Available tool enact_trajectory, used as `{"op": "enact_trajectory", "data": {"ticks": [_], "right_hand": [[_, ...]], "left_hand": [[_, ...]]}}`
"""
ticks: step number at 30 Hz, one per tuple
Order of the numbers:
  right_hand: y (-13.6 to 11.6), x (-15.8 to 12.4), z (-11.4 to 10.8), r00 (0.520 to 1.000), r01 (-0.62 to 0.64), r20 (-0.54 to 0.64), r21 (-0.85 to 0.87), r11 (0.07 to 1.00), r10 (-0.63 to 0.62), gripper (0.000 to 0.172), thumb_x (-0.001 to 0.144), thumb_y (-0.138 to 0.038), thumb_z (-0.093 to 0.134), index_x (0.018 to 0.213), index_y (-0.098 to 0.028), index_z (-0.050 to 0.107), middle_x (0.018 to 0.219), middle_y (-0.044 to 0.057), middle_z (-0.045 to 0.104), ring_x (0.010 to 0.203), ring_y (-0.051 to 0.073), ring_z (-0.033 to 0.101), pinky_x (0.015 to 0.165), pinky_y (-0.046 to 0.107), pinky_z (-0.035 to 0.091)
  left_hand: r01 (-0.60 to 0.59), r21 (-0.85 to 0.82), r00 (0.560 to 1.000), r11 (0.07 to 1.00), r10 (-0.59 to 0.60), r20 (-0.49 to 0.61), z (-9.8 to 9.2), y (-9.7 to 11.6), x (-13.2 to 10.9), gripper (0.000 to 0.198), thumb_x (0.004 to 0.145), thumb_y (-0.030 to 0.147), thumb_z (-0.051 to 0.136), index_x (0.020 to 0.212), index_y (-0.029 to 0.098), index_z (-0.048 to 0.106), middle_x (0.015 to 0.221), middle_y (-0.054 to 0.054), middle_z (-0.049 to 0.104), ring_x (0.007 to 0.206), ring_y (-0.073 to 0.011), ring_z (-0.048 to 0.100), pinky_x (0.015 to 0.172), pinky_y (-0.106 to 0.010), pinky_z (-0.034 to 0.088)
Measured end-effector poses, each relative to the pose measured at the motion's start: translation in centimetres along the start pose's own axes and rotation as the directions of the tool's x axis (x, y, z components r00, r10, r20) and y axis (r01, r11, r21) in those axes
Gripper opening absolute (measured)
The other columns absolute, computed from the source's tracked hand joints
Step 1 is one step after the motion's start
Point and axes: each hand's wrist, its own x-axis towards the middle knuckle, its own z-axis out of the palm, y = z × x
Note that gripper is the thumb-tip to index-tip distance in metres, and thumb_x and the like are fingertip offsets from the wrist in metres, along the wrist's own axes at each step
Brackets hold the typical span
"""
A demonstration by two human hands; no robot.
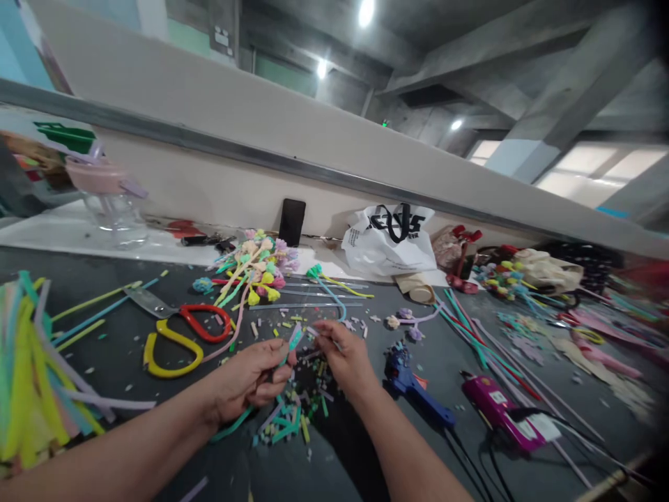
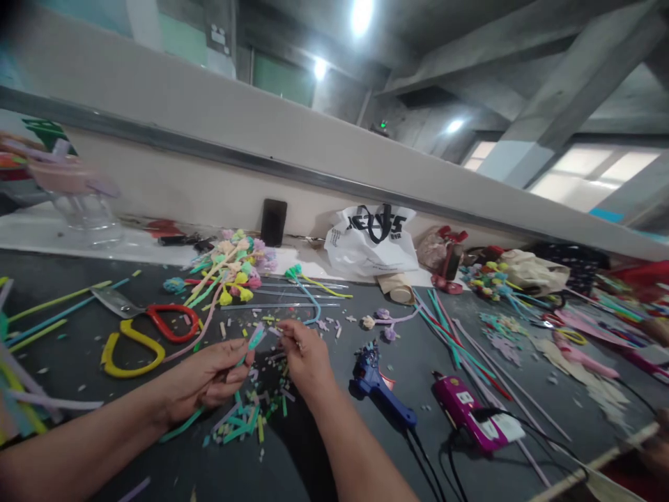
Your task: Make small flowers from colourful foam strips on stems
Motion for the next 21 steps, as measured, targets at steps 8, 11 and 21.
{"op": "enact_trajectory", "data": {"ticks": [8, 11, 21], "right_hand": [[-0.3, 0.3, -0.5, 0.997, -0.014, -0.075, 0.066, 0.998, 0.019, 0.008, 0.073, -0.016, 0.053, 0.072, -0.019, 0.061, 0.076, 0.003, 0.064, 0.074, 0.017, 0.058, 0.069, 0.026, 0.044], [-0.2, 0.2, -0.5, 0.998, -0.027, -0.062, 0.081, 0.996, 0.032, 0.01, 0.075, -0.019, 0.052, 0.073, -0.02, 0.062, 0.07, 0.001, 0.064, 0.068, 0.015, 0.058, 0.062, 0.024, 0.044], [0.3, 0.4, -1.0, 0.999, -0.047, -0.006, 0.187, 0.981, 0.049, 0.01, 0.077, -0.016, 0.052, 0.077, -0.02, 0.061, 0.061, -0.001, 0.057, 0.054, 0.013, 0.055, 0.054, 0.023, 0.043]], "left_hand": [[0.02, 0.037, 1.0, 0.999, -0.02, -0.002, 0.3, 0.1, 0.0, 0.02, 0.086, 0.036, 0.045, 0.081, 0.017, 0.049, 0.056, 0.007, 0.04, 0.034, -0.0001, 0.024, 0.032, -0.015, 0.008], [0.008, 0.053, 1.0, 0.999, -0.009, 0.005, 0.4, 0.1, 0.0, 0.02, 0.086, 0.036, 0.046, 0.081, 0.017, 0.05, 0.056, 0.007, 0.04, 0.034, -0.0003, 0.025, 0.032, -0.015, 0.009], [0.042, 0.045, 0.999, 0.998, -0.041, -0.022, 0.7, 0.5, -0.1, 0.02, 0.085, 0.036, 0.047, 0.079, 0.017, 0.051, 0.053, 0.007, 0.041, 0.032, -0.0013, 0.027, 0.031, -0.016, 0.012]]}}
